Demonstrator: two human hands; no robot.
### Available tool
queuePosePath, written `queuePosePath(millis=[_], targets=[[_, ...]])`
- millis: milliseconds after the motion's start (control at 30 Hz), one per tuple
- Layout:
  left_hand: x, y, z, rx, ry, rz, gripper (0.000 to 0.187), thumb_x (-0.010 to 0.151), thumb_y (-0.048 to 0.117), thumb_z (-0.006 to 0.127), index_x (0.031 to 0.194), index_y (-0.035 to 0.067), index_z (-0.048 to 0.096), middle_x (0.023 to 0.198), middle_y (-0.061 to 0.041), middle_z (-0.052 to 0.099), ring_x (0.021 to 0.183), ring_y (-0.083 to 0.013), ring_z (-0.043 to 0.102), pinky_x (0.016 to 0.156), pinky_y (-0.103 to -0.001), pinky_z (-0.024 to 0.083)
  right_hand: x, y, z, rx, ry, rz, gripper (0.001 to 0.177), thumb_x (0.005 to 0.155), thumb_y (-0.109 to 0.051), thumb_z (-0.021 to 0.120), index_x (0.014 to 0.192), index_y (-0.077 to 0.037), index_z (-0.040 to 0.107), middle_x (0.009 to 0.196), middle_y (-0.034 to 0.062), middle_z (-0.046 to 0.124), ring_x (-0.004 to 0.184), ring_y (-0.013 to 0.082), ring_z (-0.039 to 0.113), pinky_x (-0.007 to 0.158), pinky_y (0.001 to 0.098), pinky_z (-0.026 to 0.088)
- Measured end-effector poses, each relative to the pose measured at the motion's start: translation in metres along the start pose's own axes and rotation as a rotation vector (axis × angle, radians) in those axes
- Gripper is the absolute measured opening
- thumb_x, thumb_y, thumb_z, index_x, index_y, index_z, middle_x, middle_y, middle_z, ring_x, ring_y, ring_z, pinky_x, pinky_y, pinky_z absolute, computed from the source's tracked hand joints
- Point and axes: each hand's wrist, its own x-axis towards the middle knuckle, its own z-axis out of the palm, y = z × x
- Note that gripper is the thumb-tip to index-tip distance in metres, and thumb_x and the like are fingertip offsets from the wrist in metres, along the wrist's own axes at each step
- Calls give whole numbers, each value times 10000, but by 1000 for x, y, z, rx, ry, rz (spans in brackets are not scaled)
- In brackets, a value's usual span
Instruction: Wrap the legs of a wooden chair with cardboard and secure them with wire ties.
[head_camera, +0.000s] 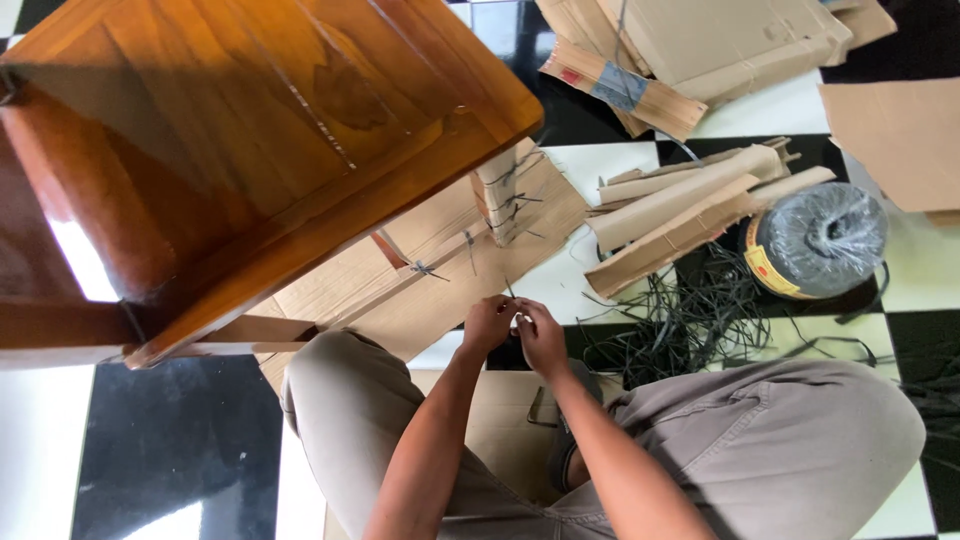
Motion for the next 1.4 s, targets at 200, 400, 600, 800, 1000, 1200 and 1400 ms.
queuePosePath(millis=[200, 400, 600, 800, 1000, 1200, 1400], targets=[[-16, -6, -41, -171, 163, -123, 285, 842, 441, 749, 1058, 262, 803, 878, -58, 779, 976, -343, 732, 877, -466, 573, -5, -12, 18, -26, -86, 25, 217, 1017, -263, 617, 1127, -205, 795, 1208, -5, 742, 1064, 225, 733, 842, 345, 635], [-44, -19, -76, -283, 297, -192, 224, 834, 372, 762, 1028, 277, 819, 817, -8, 770, 886, -252, 753, 800, -414, 582, -8, -15, 50, 29, -93, 112, 306, 921, -469, 762, 1029, -183, 746, 801, 16, 755, 793, 165, 731, 766, 356, 589], [-66, -24, -111, -418, 453, -215, 192, 815, 373, 780, 927, 222, 819, 702, 20, 740, 784, -199, 728, 798, -347, 550, -11, -20, 83, 72, -160, 205, 286, 895, -493, 779, 953, -213, 784, 736, -20, 736, 730, 102, 694, 725, 298, 558], [-70, -49, -120, -414, 502, -226, 150, 830, 348, 765, 913, 234, 818, 758, 16, 766, 839, -220, 743, 807, -357, 544, -20, -49, 93, 23, -293, 131, 312, 924, -461, 737, 1008, -162, 773, 907, 44, 805, 942, 214, 759, 877, 375, 563], [-83, -51, -129, -325, 483, -225, 140, 802, 359, 759, 901, 278, 817, 766, 33, 778, 849, -243, 759, 805, -374, 569, -12, -65, 120, 383, -277, 294, 221, 987, -266, 702, 1014, -50, 741, 793, 108, 721, 744, 192, 699, 674, 269, 546], [-73, -58, -156, -266, 784, 91, 125, 872, 162, 711, 932, 105, 804, 847, -132, 775, 914, -390, 725, 812, -515, 569, -19, -78, 129, 308, -155, 407, 204, 904, -267, 724, 855, -70, 702, 609, 56, 522, 492, 106, 423, 421, 232, 310], [-52, -79, -186, -75, 802, 116, 258, 856, 126, 691, 1095, 204, 750, 995, -54, 737, 1034, -318, 696, 1016, -447, 519, -6, -17, 152, 236, -80, 521, 201, 876, -236, 737, 822, -43, 713, 574, 52, 475, 425, 101, 344, 373, 239, 244]])
